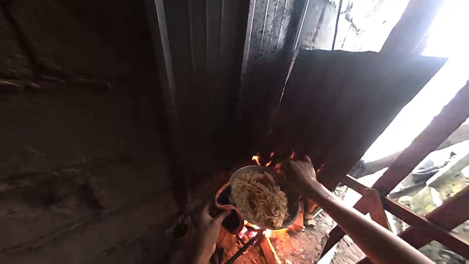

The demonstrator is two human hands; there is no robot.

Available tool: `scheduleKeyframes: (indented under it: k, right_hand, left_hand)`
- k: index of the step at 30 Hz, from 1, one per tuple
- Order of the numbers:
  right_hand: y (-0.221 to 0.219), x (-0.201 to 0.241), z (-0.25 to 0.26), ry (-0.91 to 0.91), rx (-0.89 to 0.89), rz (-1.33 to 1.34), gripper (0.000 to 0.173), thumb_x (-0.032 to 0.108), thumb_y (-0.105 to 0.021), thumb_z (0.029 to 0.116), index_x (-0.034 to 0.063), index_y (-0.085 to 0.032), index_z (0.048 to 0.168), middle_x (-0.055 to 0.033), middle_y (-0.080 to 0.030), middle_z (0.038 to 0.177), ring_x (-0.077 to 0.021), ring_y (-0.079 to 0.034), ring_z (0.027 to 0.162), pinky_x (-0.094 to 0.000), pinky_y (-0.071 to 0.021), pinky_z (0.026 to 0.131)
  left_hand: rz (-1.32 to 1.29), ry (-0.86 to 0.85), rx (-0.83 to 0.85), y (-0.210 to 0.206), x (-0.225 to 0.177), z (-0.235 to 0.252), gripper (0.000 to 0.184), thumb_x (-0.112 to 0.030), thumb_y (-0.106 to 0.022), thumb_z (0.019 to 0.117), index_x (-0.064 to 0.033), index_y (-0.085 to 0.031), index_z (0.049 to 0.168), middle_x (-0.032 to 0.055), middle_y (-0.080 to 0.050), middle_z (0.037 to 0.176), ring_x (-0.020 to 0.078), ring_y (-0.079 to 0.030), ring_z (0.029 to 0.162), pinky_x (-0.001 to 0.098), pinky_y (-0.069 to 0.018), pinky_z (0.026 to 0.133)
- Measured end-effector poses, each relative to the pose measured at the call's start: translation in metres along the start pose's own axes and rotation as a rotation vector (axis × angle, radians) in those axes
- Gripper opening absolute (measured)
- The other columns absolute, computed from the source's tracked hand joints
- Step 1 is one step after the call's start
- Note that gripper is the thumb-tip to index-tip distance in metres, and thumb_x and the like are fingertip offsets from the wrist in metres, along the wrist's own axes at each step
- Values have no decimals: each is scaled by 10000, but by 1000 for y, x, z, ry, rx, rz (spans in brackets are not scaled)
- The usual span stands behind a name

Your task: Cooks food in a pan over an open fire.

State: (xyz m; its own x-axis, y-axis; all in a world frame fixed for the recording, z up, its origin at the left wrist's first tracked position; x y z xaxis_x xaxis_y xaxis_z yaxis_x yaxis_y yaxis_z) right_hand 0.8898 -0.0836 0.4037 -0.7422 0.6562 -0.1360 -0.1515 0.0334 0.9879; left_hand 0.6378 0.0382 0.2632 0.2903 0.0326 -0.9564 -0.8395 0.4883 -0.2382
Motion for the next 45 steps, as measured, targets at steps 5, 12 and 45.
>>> scheduleKeyframes:
  k: [5, 12, 45]
  right_hand:
    - [1, 8, -6, 68, 24, -22, 311, 248, -573, 1013, 8, -698, 1168, -210, -716, 1146, -393, -643, 1149, -585, -309, 1148]
    - [-74, 13, 1, 171, 134, -21, 295, 120, -520, 1008, -4, -669, 1231, -228, -713, 1160, -417, -631, 1184, -595, -275, 1182]
    - [1, -6, 13, 50, 13, -138, 288, 206, -589, 1004, -6, -686, 1173, -230, -711, 1128, -424, -651, 1111, -615, -347, 1102]
  left_hand:
    - [12, 10, 13, 1, 1, 0, 482, 64, -736, 841, 30, -601, 1303, 118, -691, 1192, 132, -689, 1058, 300, -594, 917]
    - [-8, -10, -4, 0, 2, 0, 506, 71, -734, 829, 38, -593, 1314, 119, -683, 1212, 123, -674, 1080, 285, -579, 937]
    - [5, 22, 6, 2, 3, 2, 489, 64, -764, 826, 34, -608, 1289, 122, -696, 1164, 133, -688, 1045, 296, -591, 910]
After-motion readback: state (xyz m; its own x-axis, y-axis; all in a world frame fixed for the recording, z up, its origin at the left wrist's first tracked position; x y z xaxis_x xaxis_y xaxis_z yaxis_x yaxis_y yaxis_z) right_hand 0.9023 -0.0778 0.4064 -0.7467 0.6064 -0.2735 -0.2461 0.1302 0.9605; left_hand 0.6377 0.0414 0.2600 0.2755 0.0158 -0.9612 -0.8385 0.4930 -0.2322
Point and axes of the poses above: each hand's wrist, its own z-axis towards the middle knuckle, its own y-axis out of the back of the hand, x = y × z, the point moved 5 cm from there along z, towards the middle knuckle
